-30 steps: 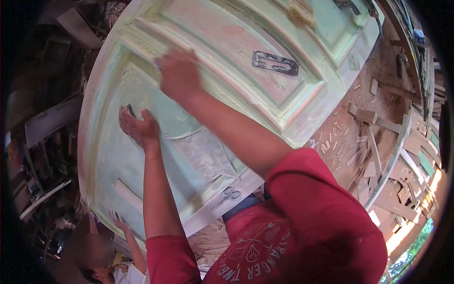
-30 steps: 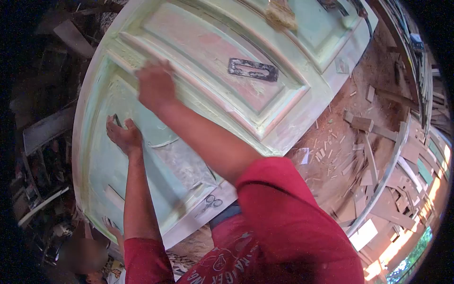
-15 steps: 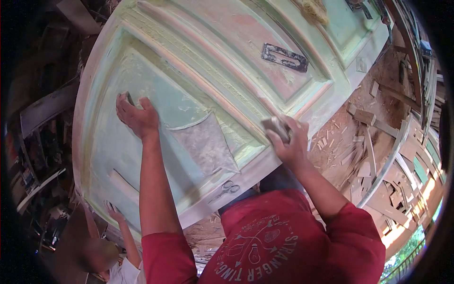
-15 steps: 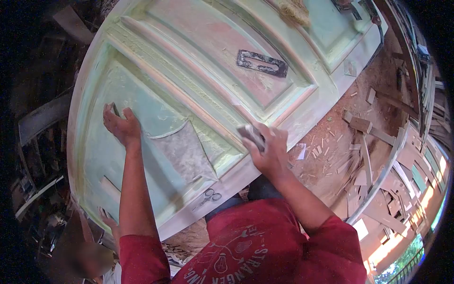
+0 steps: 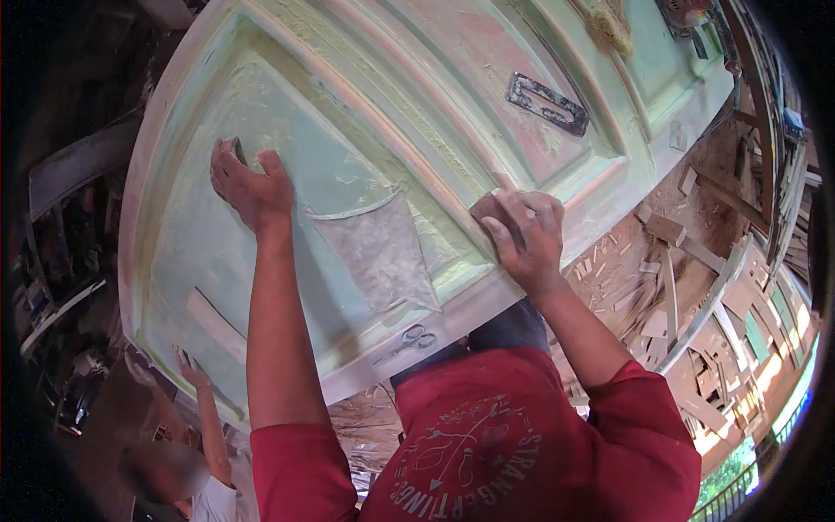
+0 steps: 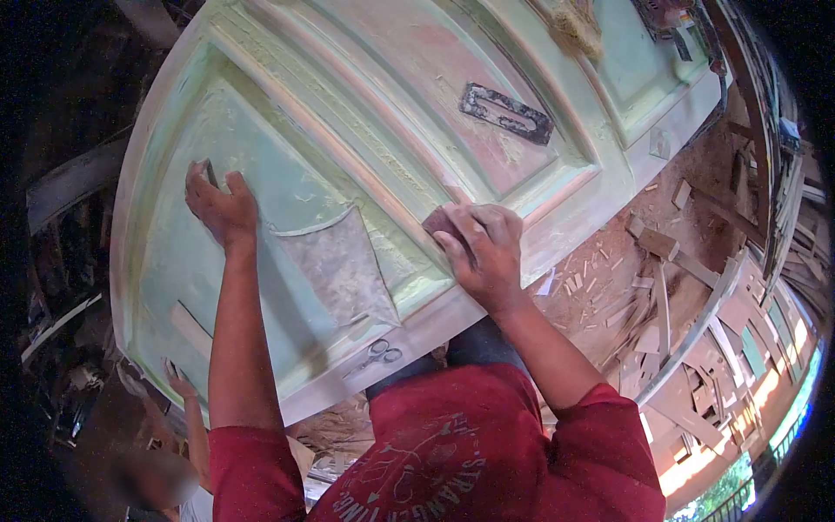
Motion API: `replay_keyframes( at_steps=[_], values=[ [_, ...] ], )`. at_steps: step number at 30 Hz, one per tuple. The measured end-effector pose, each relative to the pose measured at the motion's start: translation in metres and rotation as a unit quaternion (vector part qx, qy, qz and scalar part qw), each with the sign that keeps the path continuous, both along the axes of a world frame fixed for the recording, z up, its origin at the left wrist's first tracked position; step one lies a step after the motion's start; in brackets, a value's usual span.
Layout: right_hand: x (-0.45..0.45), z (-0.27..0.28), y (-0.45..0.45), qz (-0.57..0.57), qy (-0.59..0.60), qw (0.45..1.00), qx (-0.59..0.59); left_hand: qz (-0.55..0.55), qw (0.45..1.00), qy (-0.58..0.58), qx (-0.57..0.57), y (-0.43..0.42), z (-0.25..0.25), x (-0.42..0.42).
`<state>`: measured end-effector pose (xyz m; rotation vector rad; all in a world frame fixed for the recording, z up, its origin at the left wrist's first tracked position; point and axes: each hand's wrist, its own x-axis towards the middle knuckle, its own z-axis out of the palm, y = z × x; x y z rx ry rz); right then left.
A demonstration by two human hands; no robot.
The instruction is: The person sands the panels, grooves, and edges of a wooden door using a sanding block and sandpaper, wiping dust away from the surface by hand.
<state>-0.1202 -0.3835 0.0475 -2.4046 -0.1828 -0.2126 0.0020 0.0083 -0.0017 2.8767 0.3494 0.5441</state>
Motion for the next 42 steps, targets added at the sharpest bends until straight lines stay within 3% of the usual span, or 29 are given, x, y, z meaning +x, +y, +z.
replay_keyframes(
  at_steps=[3,6,10,13,19,22,26,29,30,33,34,36,39,42],
  values=[
    [-0.010,-0.009,-0.004,0.025,0.009,1.000,0.004,-0.005,1.000,0.002,0.005,0.002,-0.001,0.000],
    [-0.020,0.007,-0.007,0.061,0.060,0.990,-0.115,-0.015,1.000,-0.006,0.003,0.004,-0.003,0.000],
    [-0.050,0.011,-0.015,0.124,0.170,0.972,-0.105,-0.004,1.000,-0.003,0.000,0.003,-0.004,0.000],
    [-0.034,0.012,-0.020,0.158,0.111,0.974,-0.122,-0.004,1.000,-0.005,0.003,0.003,-0.004,0.000],
    [-0.038,0.035,0.003,-0.055,0.136,0.987,-0.066,-0.006,1.000,-0.007,0.008,0.004,-0.005,-0.001],
    [-0.033,0.046,0.009,-0.087,0.165,0.981,0.055,-0.007,1.000,-0.008,0.019,0.007,-0.005,0.000],
    [-0.030,0.037,-0.001,-0.085,0.155,0.979,0.104,-0.011,1.000,-0.019,0.015,0.006,-0.007,0.000],
    [-0.020,0.057,0.001,-0.138,0.313,0.922,0.183,-0.012,1.000,-0.020,0.014,0.010,-0.009,0.000],
    [-0.021,0.053,0.006,-0.145,0.281,0.921,0.226,-0.013,1.000,-0.020,0.015,0.010,-0.010,0.000],
    [-0.030,0.038,0.002,-0.063,0.219,0.971,0.076,-0.015,0.999,-0.035,0.003,0.012,-0.013,-0.001],
    [-0.029,0.040,0.000,-0.056,0.251,0.961,0.102,-0.028,0.999,-0.042,-0.001,0.019,-0.020,-0.003],
    [-0.037,0.040,0.004,-0.100,0.200,0.968,0.116,-0.050,0.997,-0.062,-0.009,0.029,-0.029,-0.001],
    [-0.046,0.038,0.003,-0.116,0.171,0.971,0.116,-0.111,0.983,-0.119,-0.086,-0.017,0.013,-0.027],
    [-0.053,0.034,0.005,-0.113,0.219,0.964,0.102,-0.167,0.924,0.058,-0.338,-0.118,0.070,-0.102]
  ],
)
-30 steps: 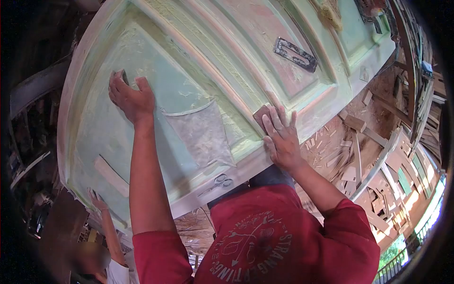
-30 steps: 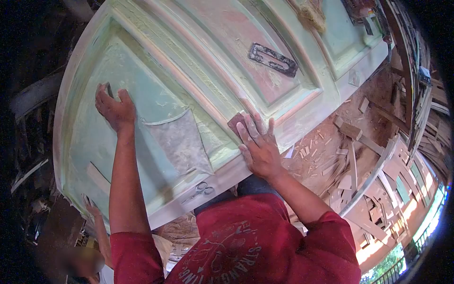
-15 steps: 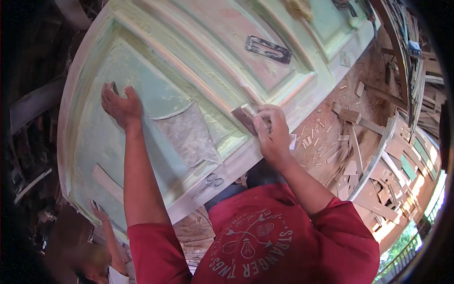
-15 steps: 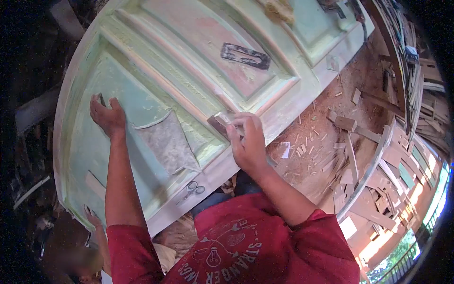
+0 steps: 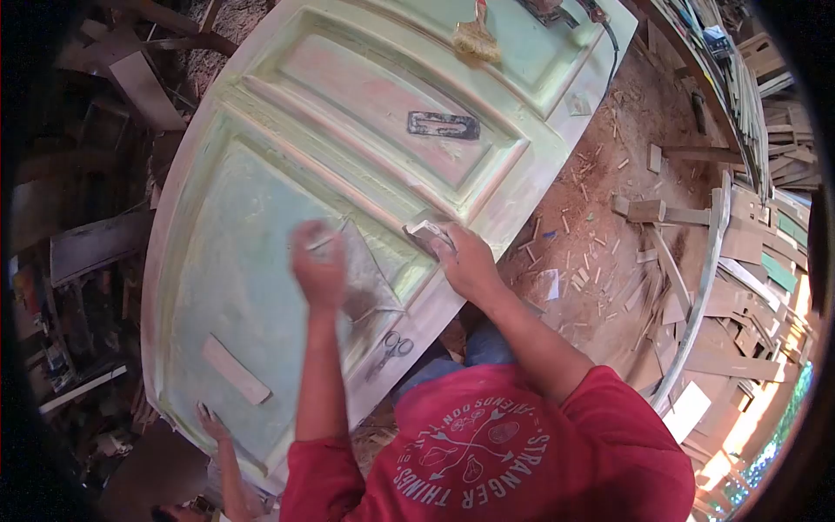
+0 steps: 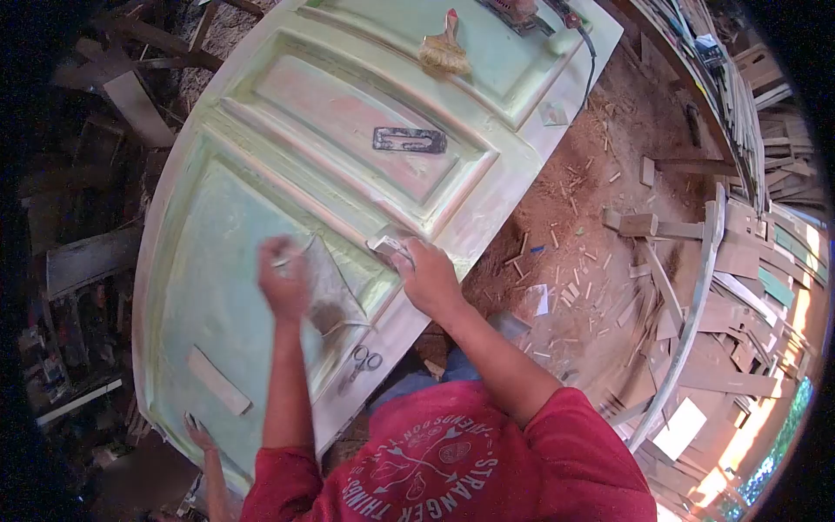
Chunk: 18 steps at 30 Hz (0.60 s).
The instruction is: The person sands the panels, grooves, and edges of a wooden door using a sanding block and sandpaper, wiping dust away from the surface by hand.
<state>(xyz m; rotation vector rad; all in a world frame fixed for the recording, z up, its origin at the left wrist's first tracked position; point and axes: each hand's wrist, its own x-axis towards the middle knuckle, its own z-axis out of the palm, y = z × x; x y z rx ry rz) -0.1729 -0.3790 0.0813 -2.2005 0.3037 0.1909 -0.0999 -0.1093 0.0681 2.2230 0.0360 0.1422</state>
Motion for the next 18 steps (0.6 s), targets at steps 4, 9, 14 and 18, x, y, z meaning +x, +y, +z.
replay_keyframes(
  at_steps=[4,9,14,18],
  values=[
    [0.001,0.009,0.001,0.053,-0.082,0.995,0.017,-0.002,0.945,0.280,-0.169,-0.092,0.034,-0.053],
    [-0.012,0.007,0.002,-0.040,-0.015,0.992,0.119,-0.006,0.880,0.339,-0.332,-0.105,0.006,-0.064],
    [-0.019,0.011,-0.005,-0.065,-0.023,0.988,0.138,-0.028,0.839,0.344,-0.421,-0.101,0.014,-0.069],
    [-0.020,0.015,-0.012,-0.008,-0.118,0.991,0.065,-0.054,0.848,0.330,-0.411,-0.104,0.020,-0.076]
  ],
)
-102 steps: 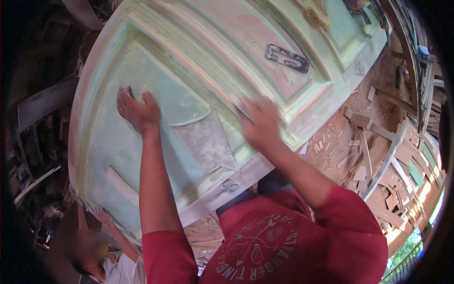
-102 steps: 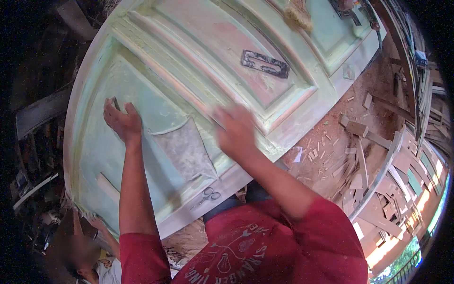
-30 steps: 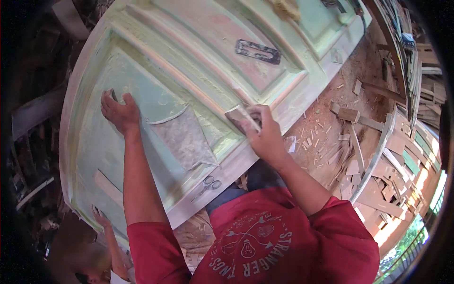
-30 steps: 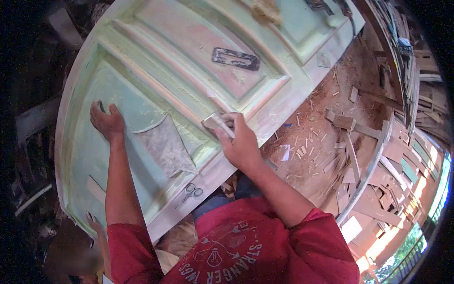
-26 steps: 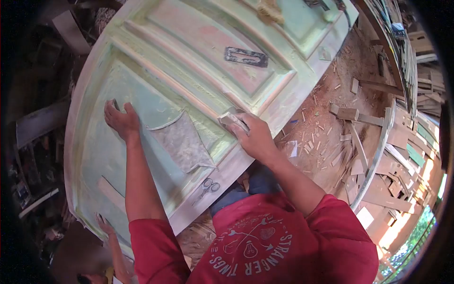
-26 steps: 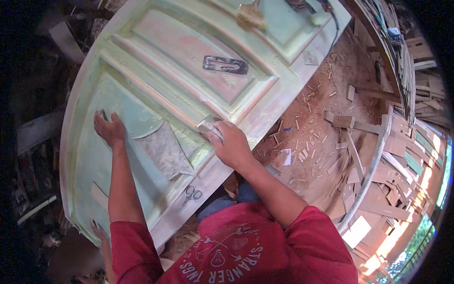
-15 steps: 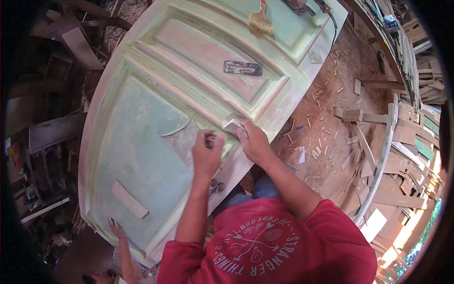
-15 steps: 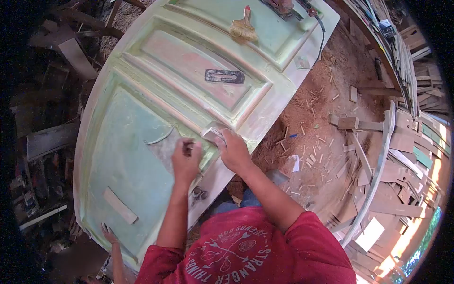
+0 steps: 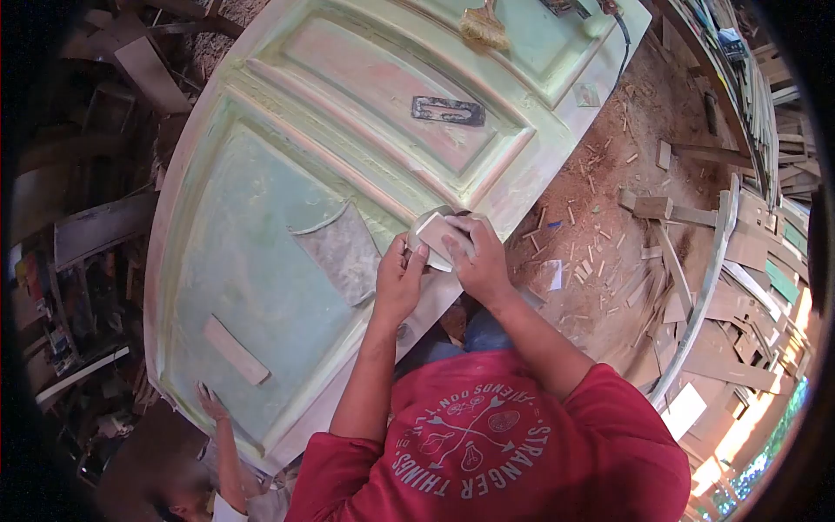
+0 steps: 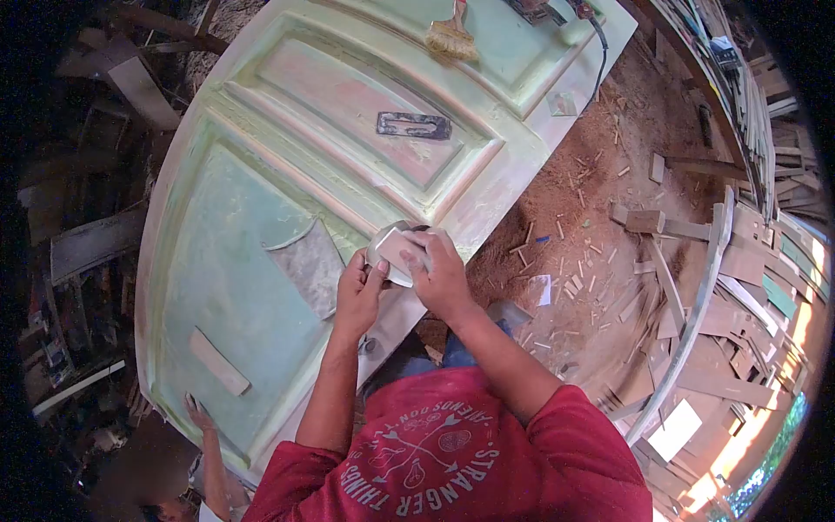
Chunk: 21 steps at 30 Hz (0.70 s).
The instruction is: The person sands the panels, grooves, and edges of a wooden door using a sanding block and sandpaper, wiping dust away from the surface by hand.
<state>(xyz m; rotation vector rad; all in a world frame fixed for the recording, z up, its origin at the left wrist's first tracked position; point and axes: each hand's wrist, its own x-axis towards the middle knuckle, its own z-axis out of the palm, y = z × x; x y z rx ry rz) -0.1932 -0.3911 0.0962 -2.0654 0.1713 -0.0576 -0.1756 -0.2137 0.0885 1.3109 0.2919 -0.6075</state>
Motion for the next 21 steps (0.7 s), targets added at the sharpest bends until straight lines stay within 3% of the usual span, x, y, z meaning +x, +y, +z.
replay_keyframes(
  at_steps=[3,7,12,15,18,21],
  values=[
    [0.004,0.005,-0.025,0.088,-0.028,0.996,-0.019,-0.068,0.997,0.032,0.015,0.016,0.002,0.001],
    [0.007,0.026,-0.041,0.200,-0.071,0.970,-0.116,-0.093,0.983,0.144,-0.064,0.023,0.012,0.001],
    [0.002,0.011,-0.046,0.187,-0.082,0.976,-0.077,-0.055,0.983,0.154,-0.087,0.004,0.027,-0.005],
    [-0.004,0.008,-0.047,0.173,-0.073,0.981,-0.056,-0.043,0.992,0.099,-0.072,0.001,0.001,-0.019],
    [-0.002,0.014,-0.046,0.174,-0.080,0.980,-0.057,-0.044,0.979,0.130,-0.150,-0.004,0.013,-0.016],
    [0.000,0.017,-0.052,0.192,-0.092,0.973,-0.085,-0.117,0.986,0.085,-0.087,-0.007,0.023,-0.013]
  ],
)
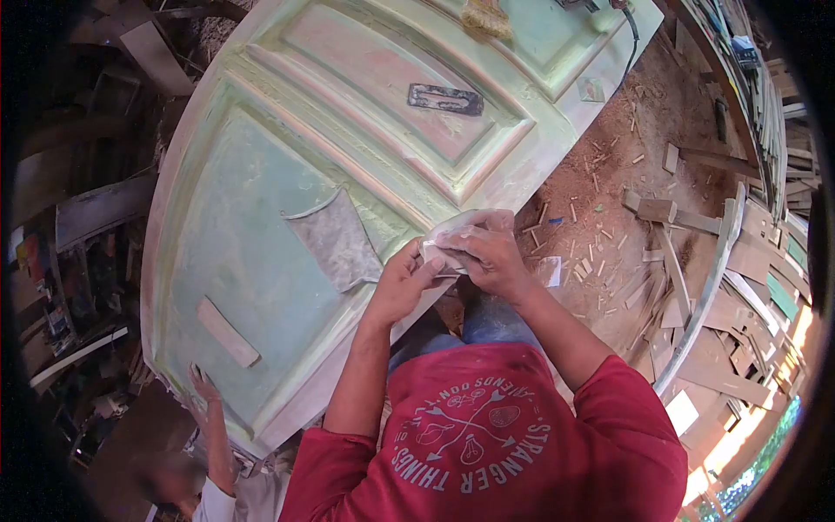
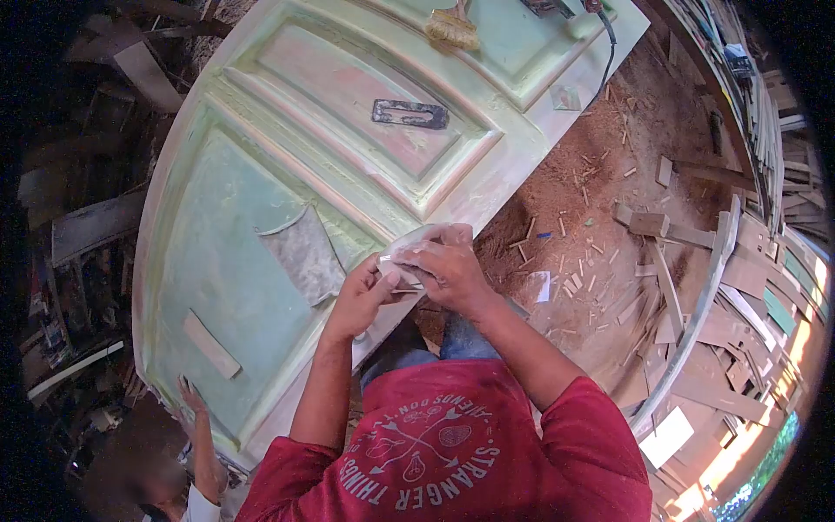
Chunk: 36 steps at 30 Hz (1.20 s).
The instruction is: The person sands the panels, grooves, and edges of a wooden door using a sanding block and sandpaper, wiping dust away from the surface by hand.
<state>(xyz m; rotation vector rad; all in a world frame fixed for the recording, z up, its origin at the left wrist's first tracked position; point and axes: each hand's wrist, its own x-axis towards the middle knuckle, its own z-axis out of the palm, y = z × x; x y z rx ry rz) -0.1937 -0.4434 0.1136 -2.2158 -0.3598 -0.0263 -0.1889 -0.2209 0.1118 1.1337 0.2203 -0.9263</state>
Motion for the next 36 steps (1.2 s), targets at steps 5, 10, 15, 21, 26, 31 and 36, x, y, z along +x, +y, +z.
replay_keyframes(
  at_steps=[5,10,15,21,26,31,36],
  values=[
    [0.001,0.002,-0.012,0.051,0.002,0.998,-0.045,-0.074,0.996,0.034,0.027,0.006,0.008,0.015],
    [0.009,0.013,-0.013,0.084,0.071,0.994,-0.026,-0.015,0.998,0.036,0.046,0.003,0.001,0.006],
    [0.003,0.029,-0.023,0.161,0.085,0.981,-0.070,-0.014,0.999,0.048,0.014,0.007,0.003,0.003],
    [0.008,0.031,-0.033,0.217,0.160,0.963,-0.009,-0.042,0.995,0.088,-0.017,0.023,-0.003,0.003],
    [0.002,0.021,-0.030,0.239,0.149,0.959,-0.015,-0.082,0.993,0.088,-0.007,0.024,-0.012,-0.001],
    [-0.005,0.032,-0.018,0.207,0.130,0.968,-0.050,-0.122,0.990,0.049,0.053,0.020,-0.006,0.007],
    [-0.001,0.014,-0.014,0.201,0.066,0.975,-0.072,-0.040,0.996,0.079,0.035,0.015,-0.015,0.001]
  ],
)
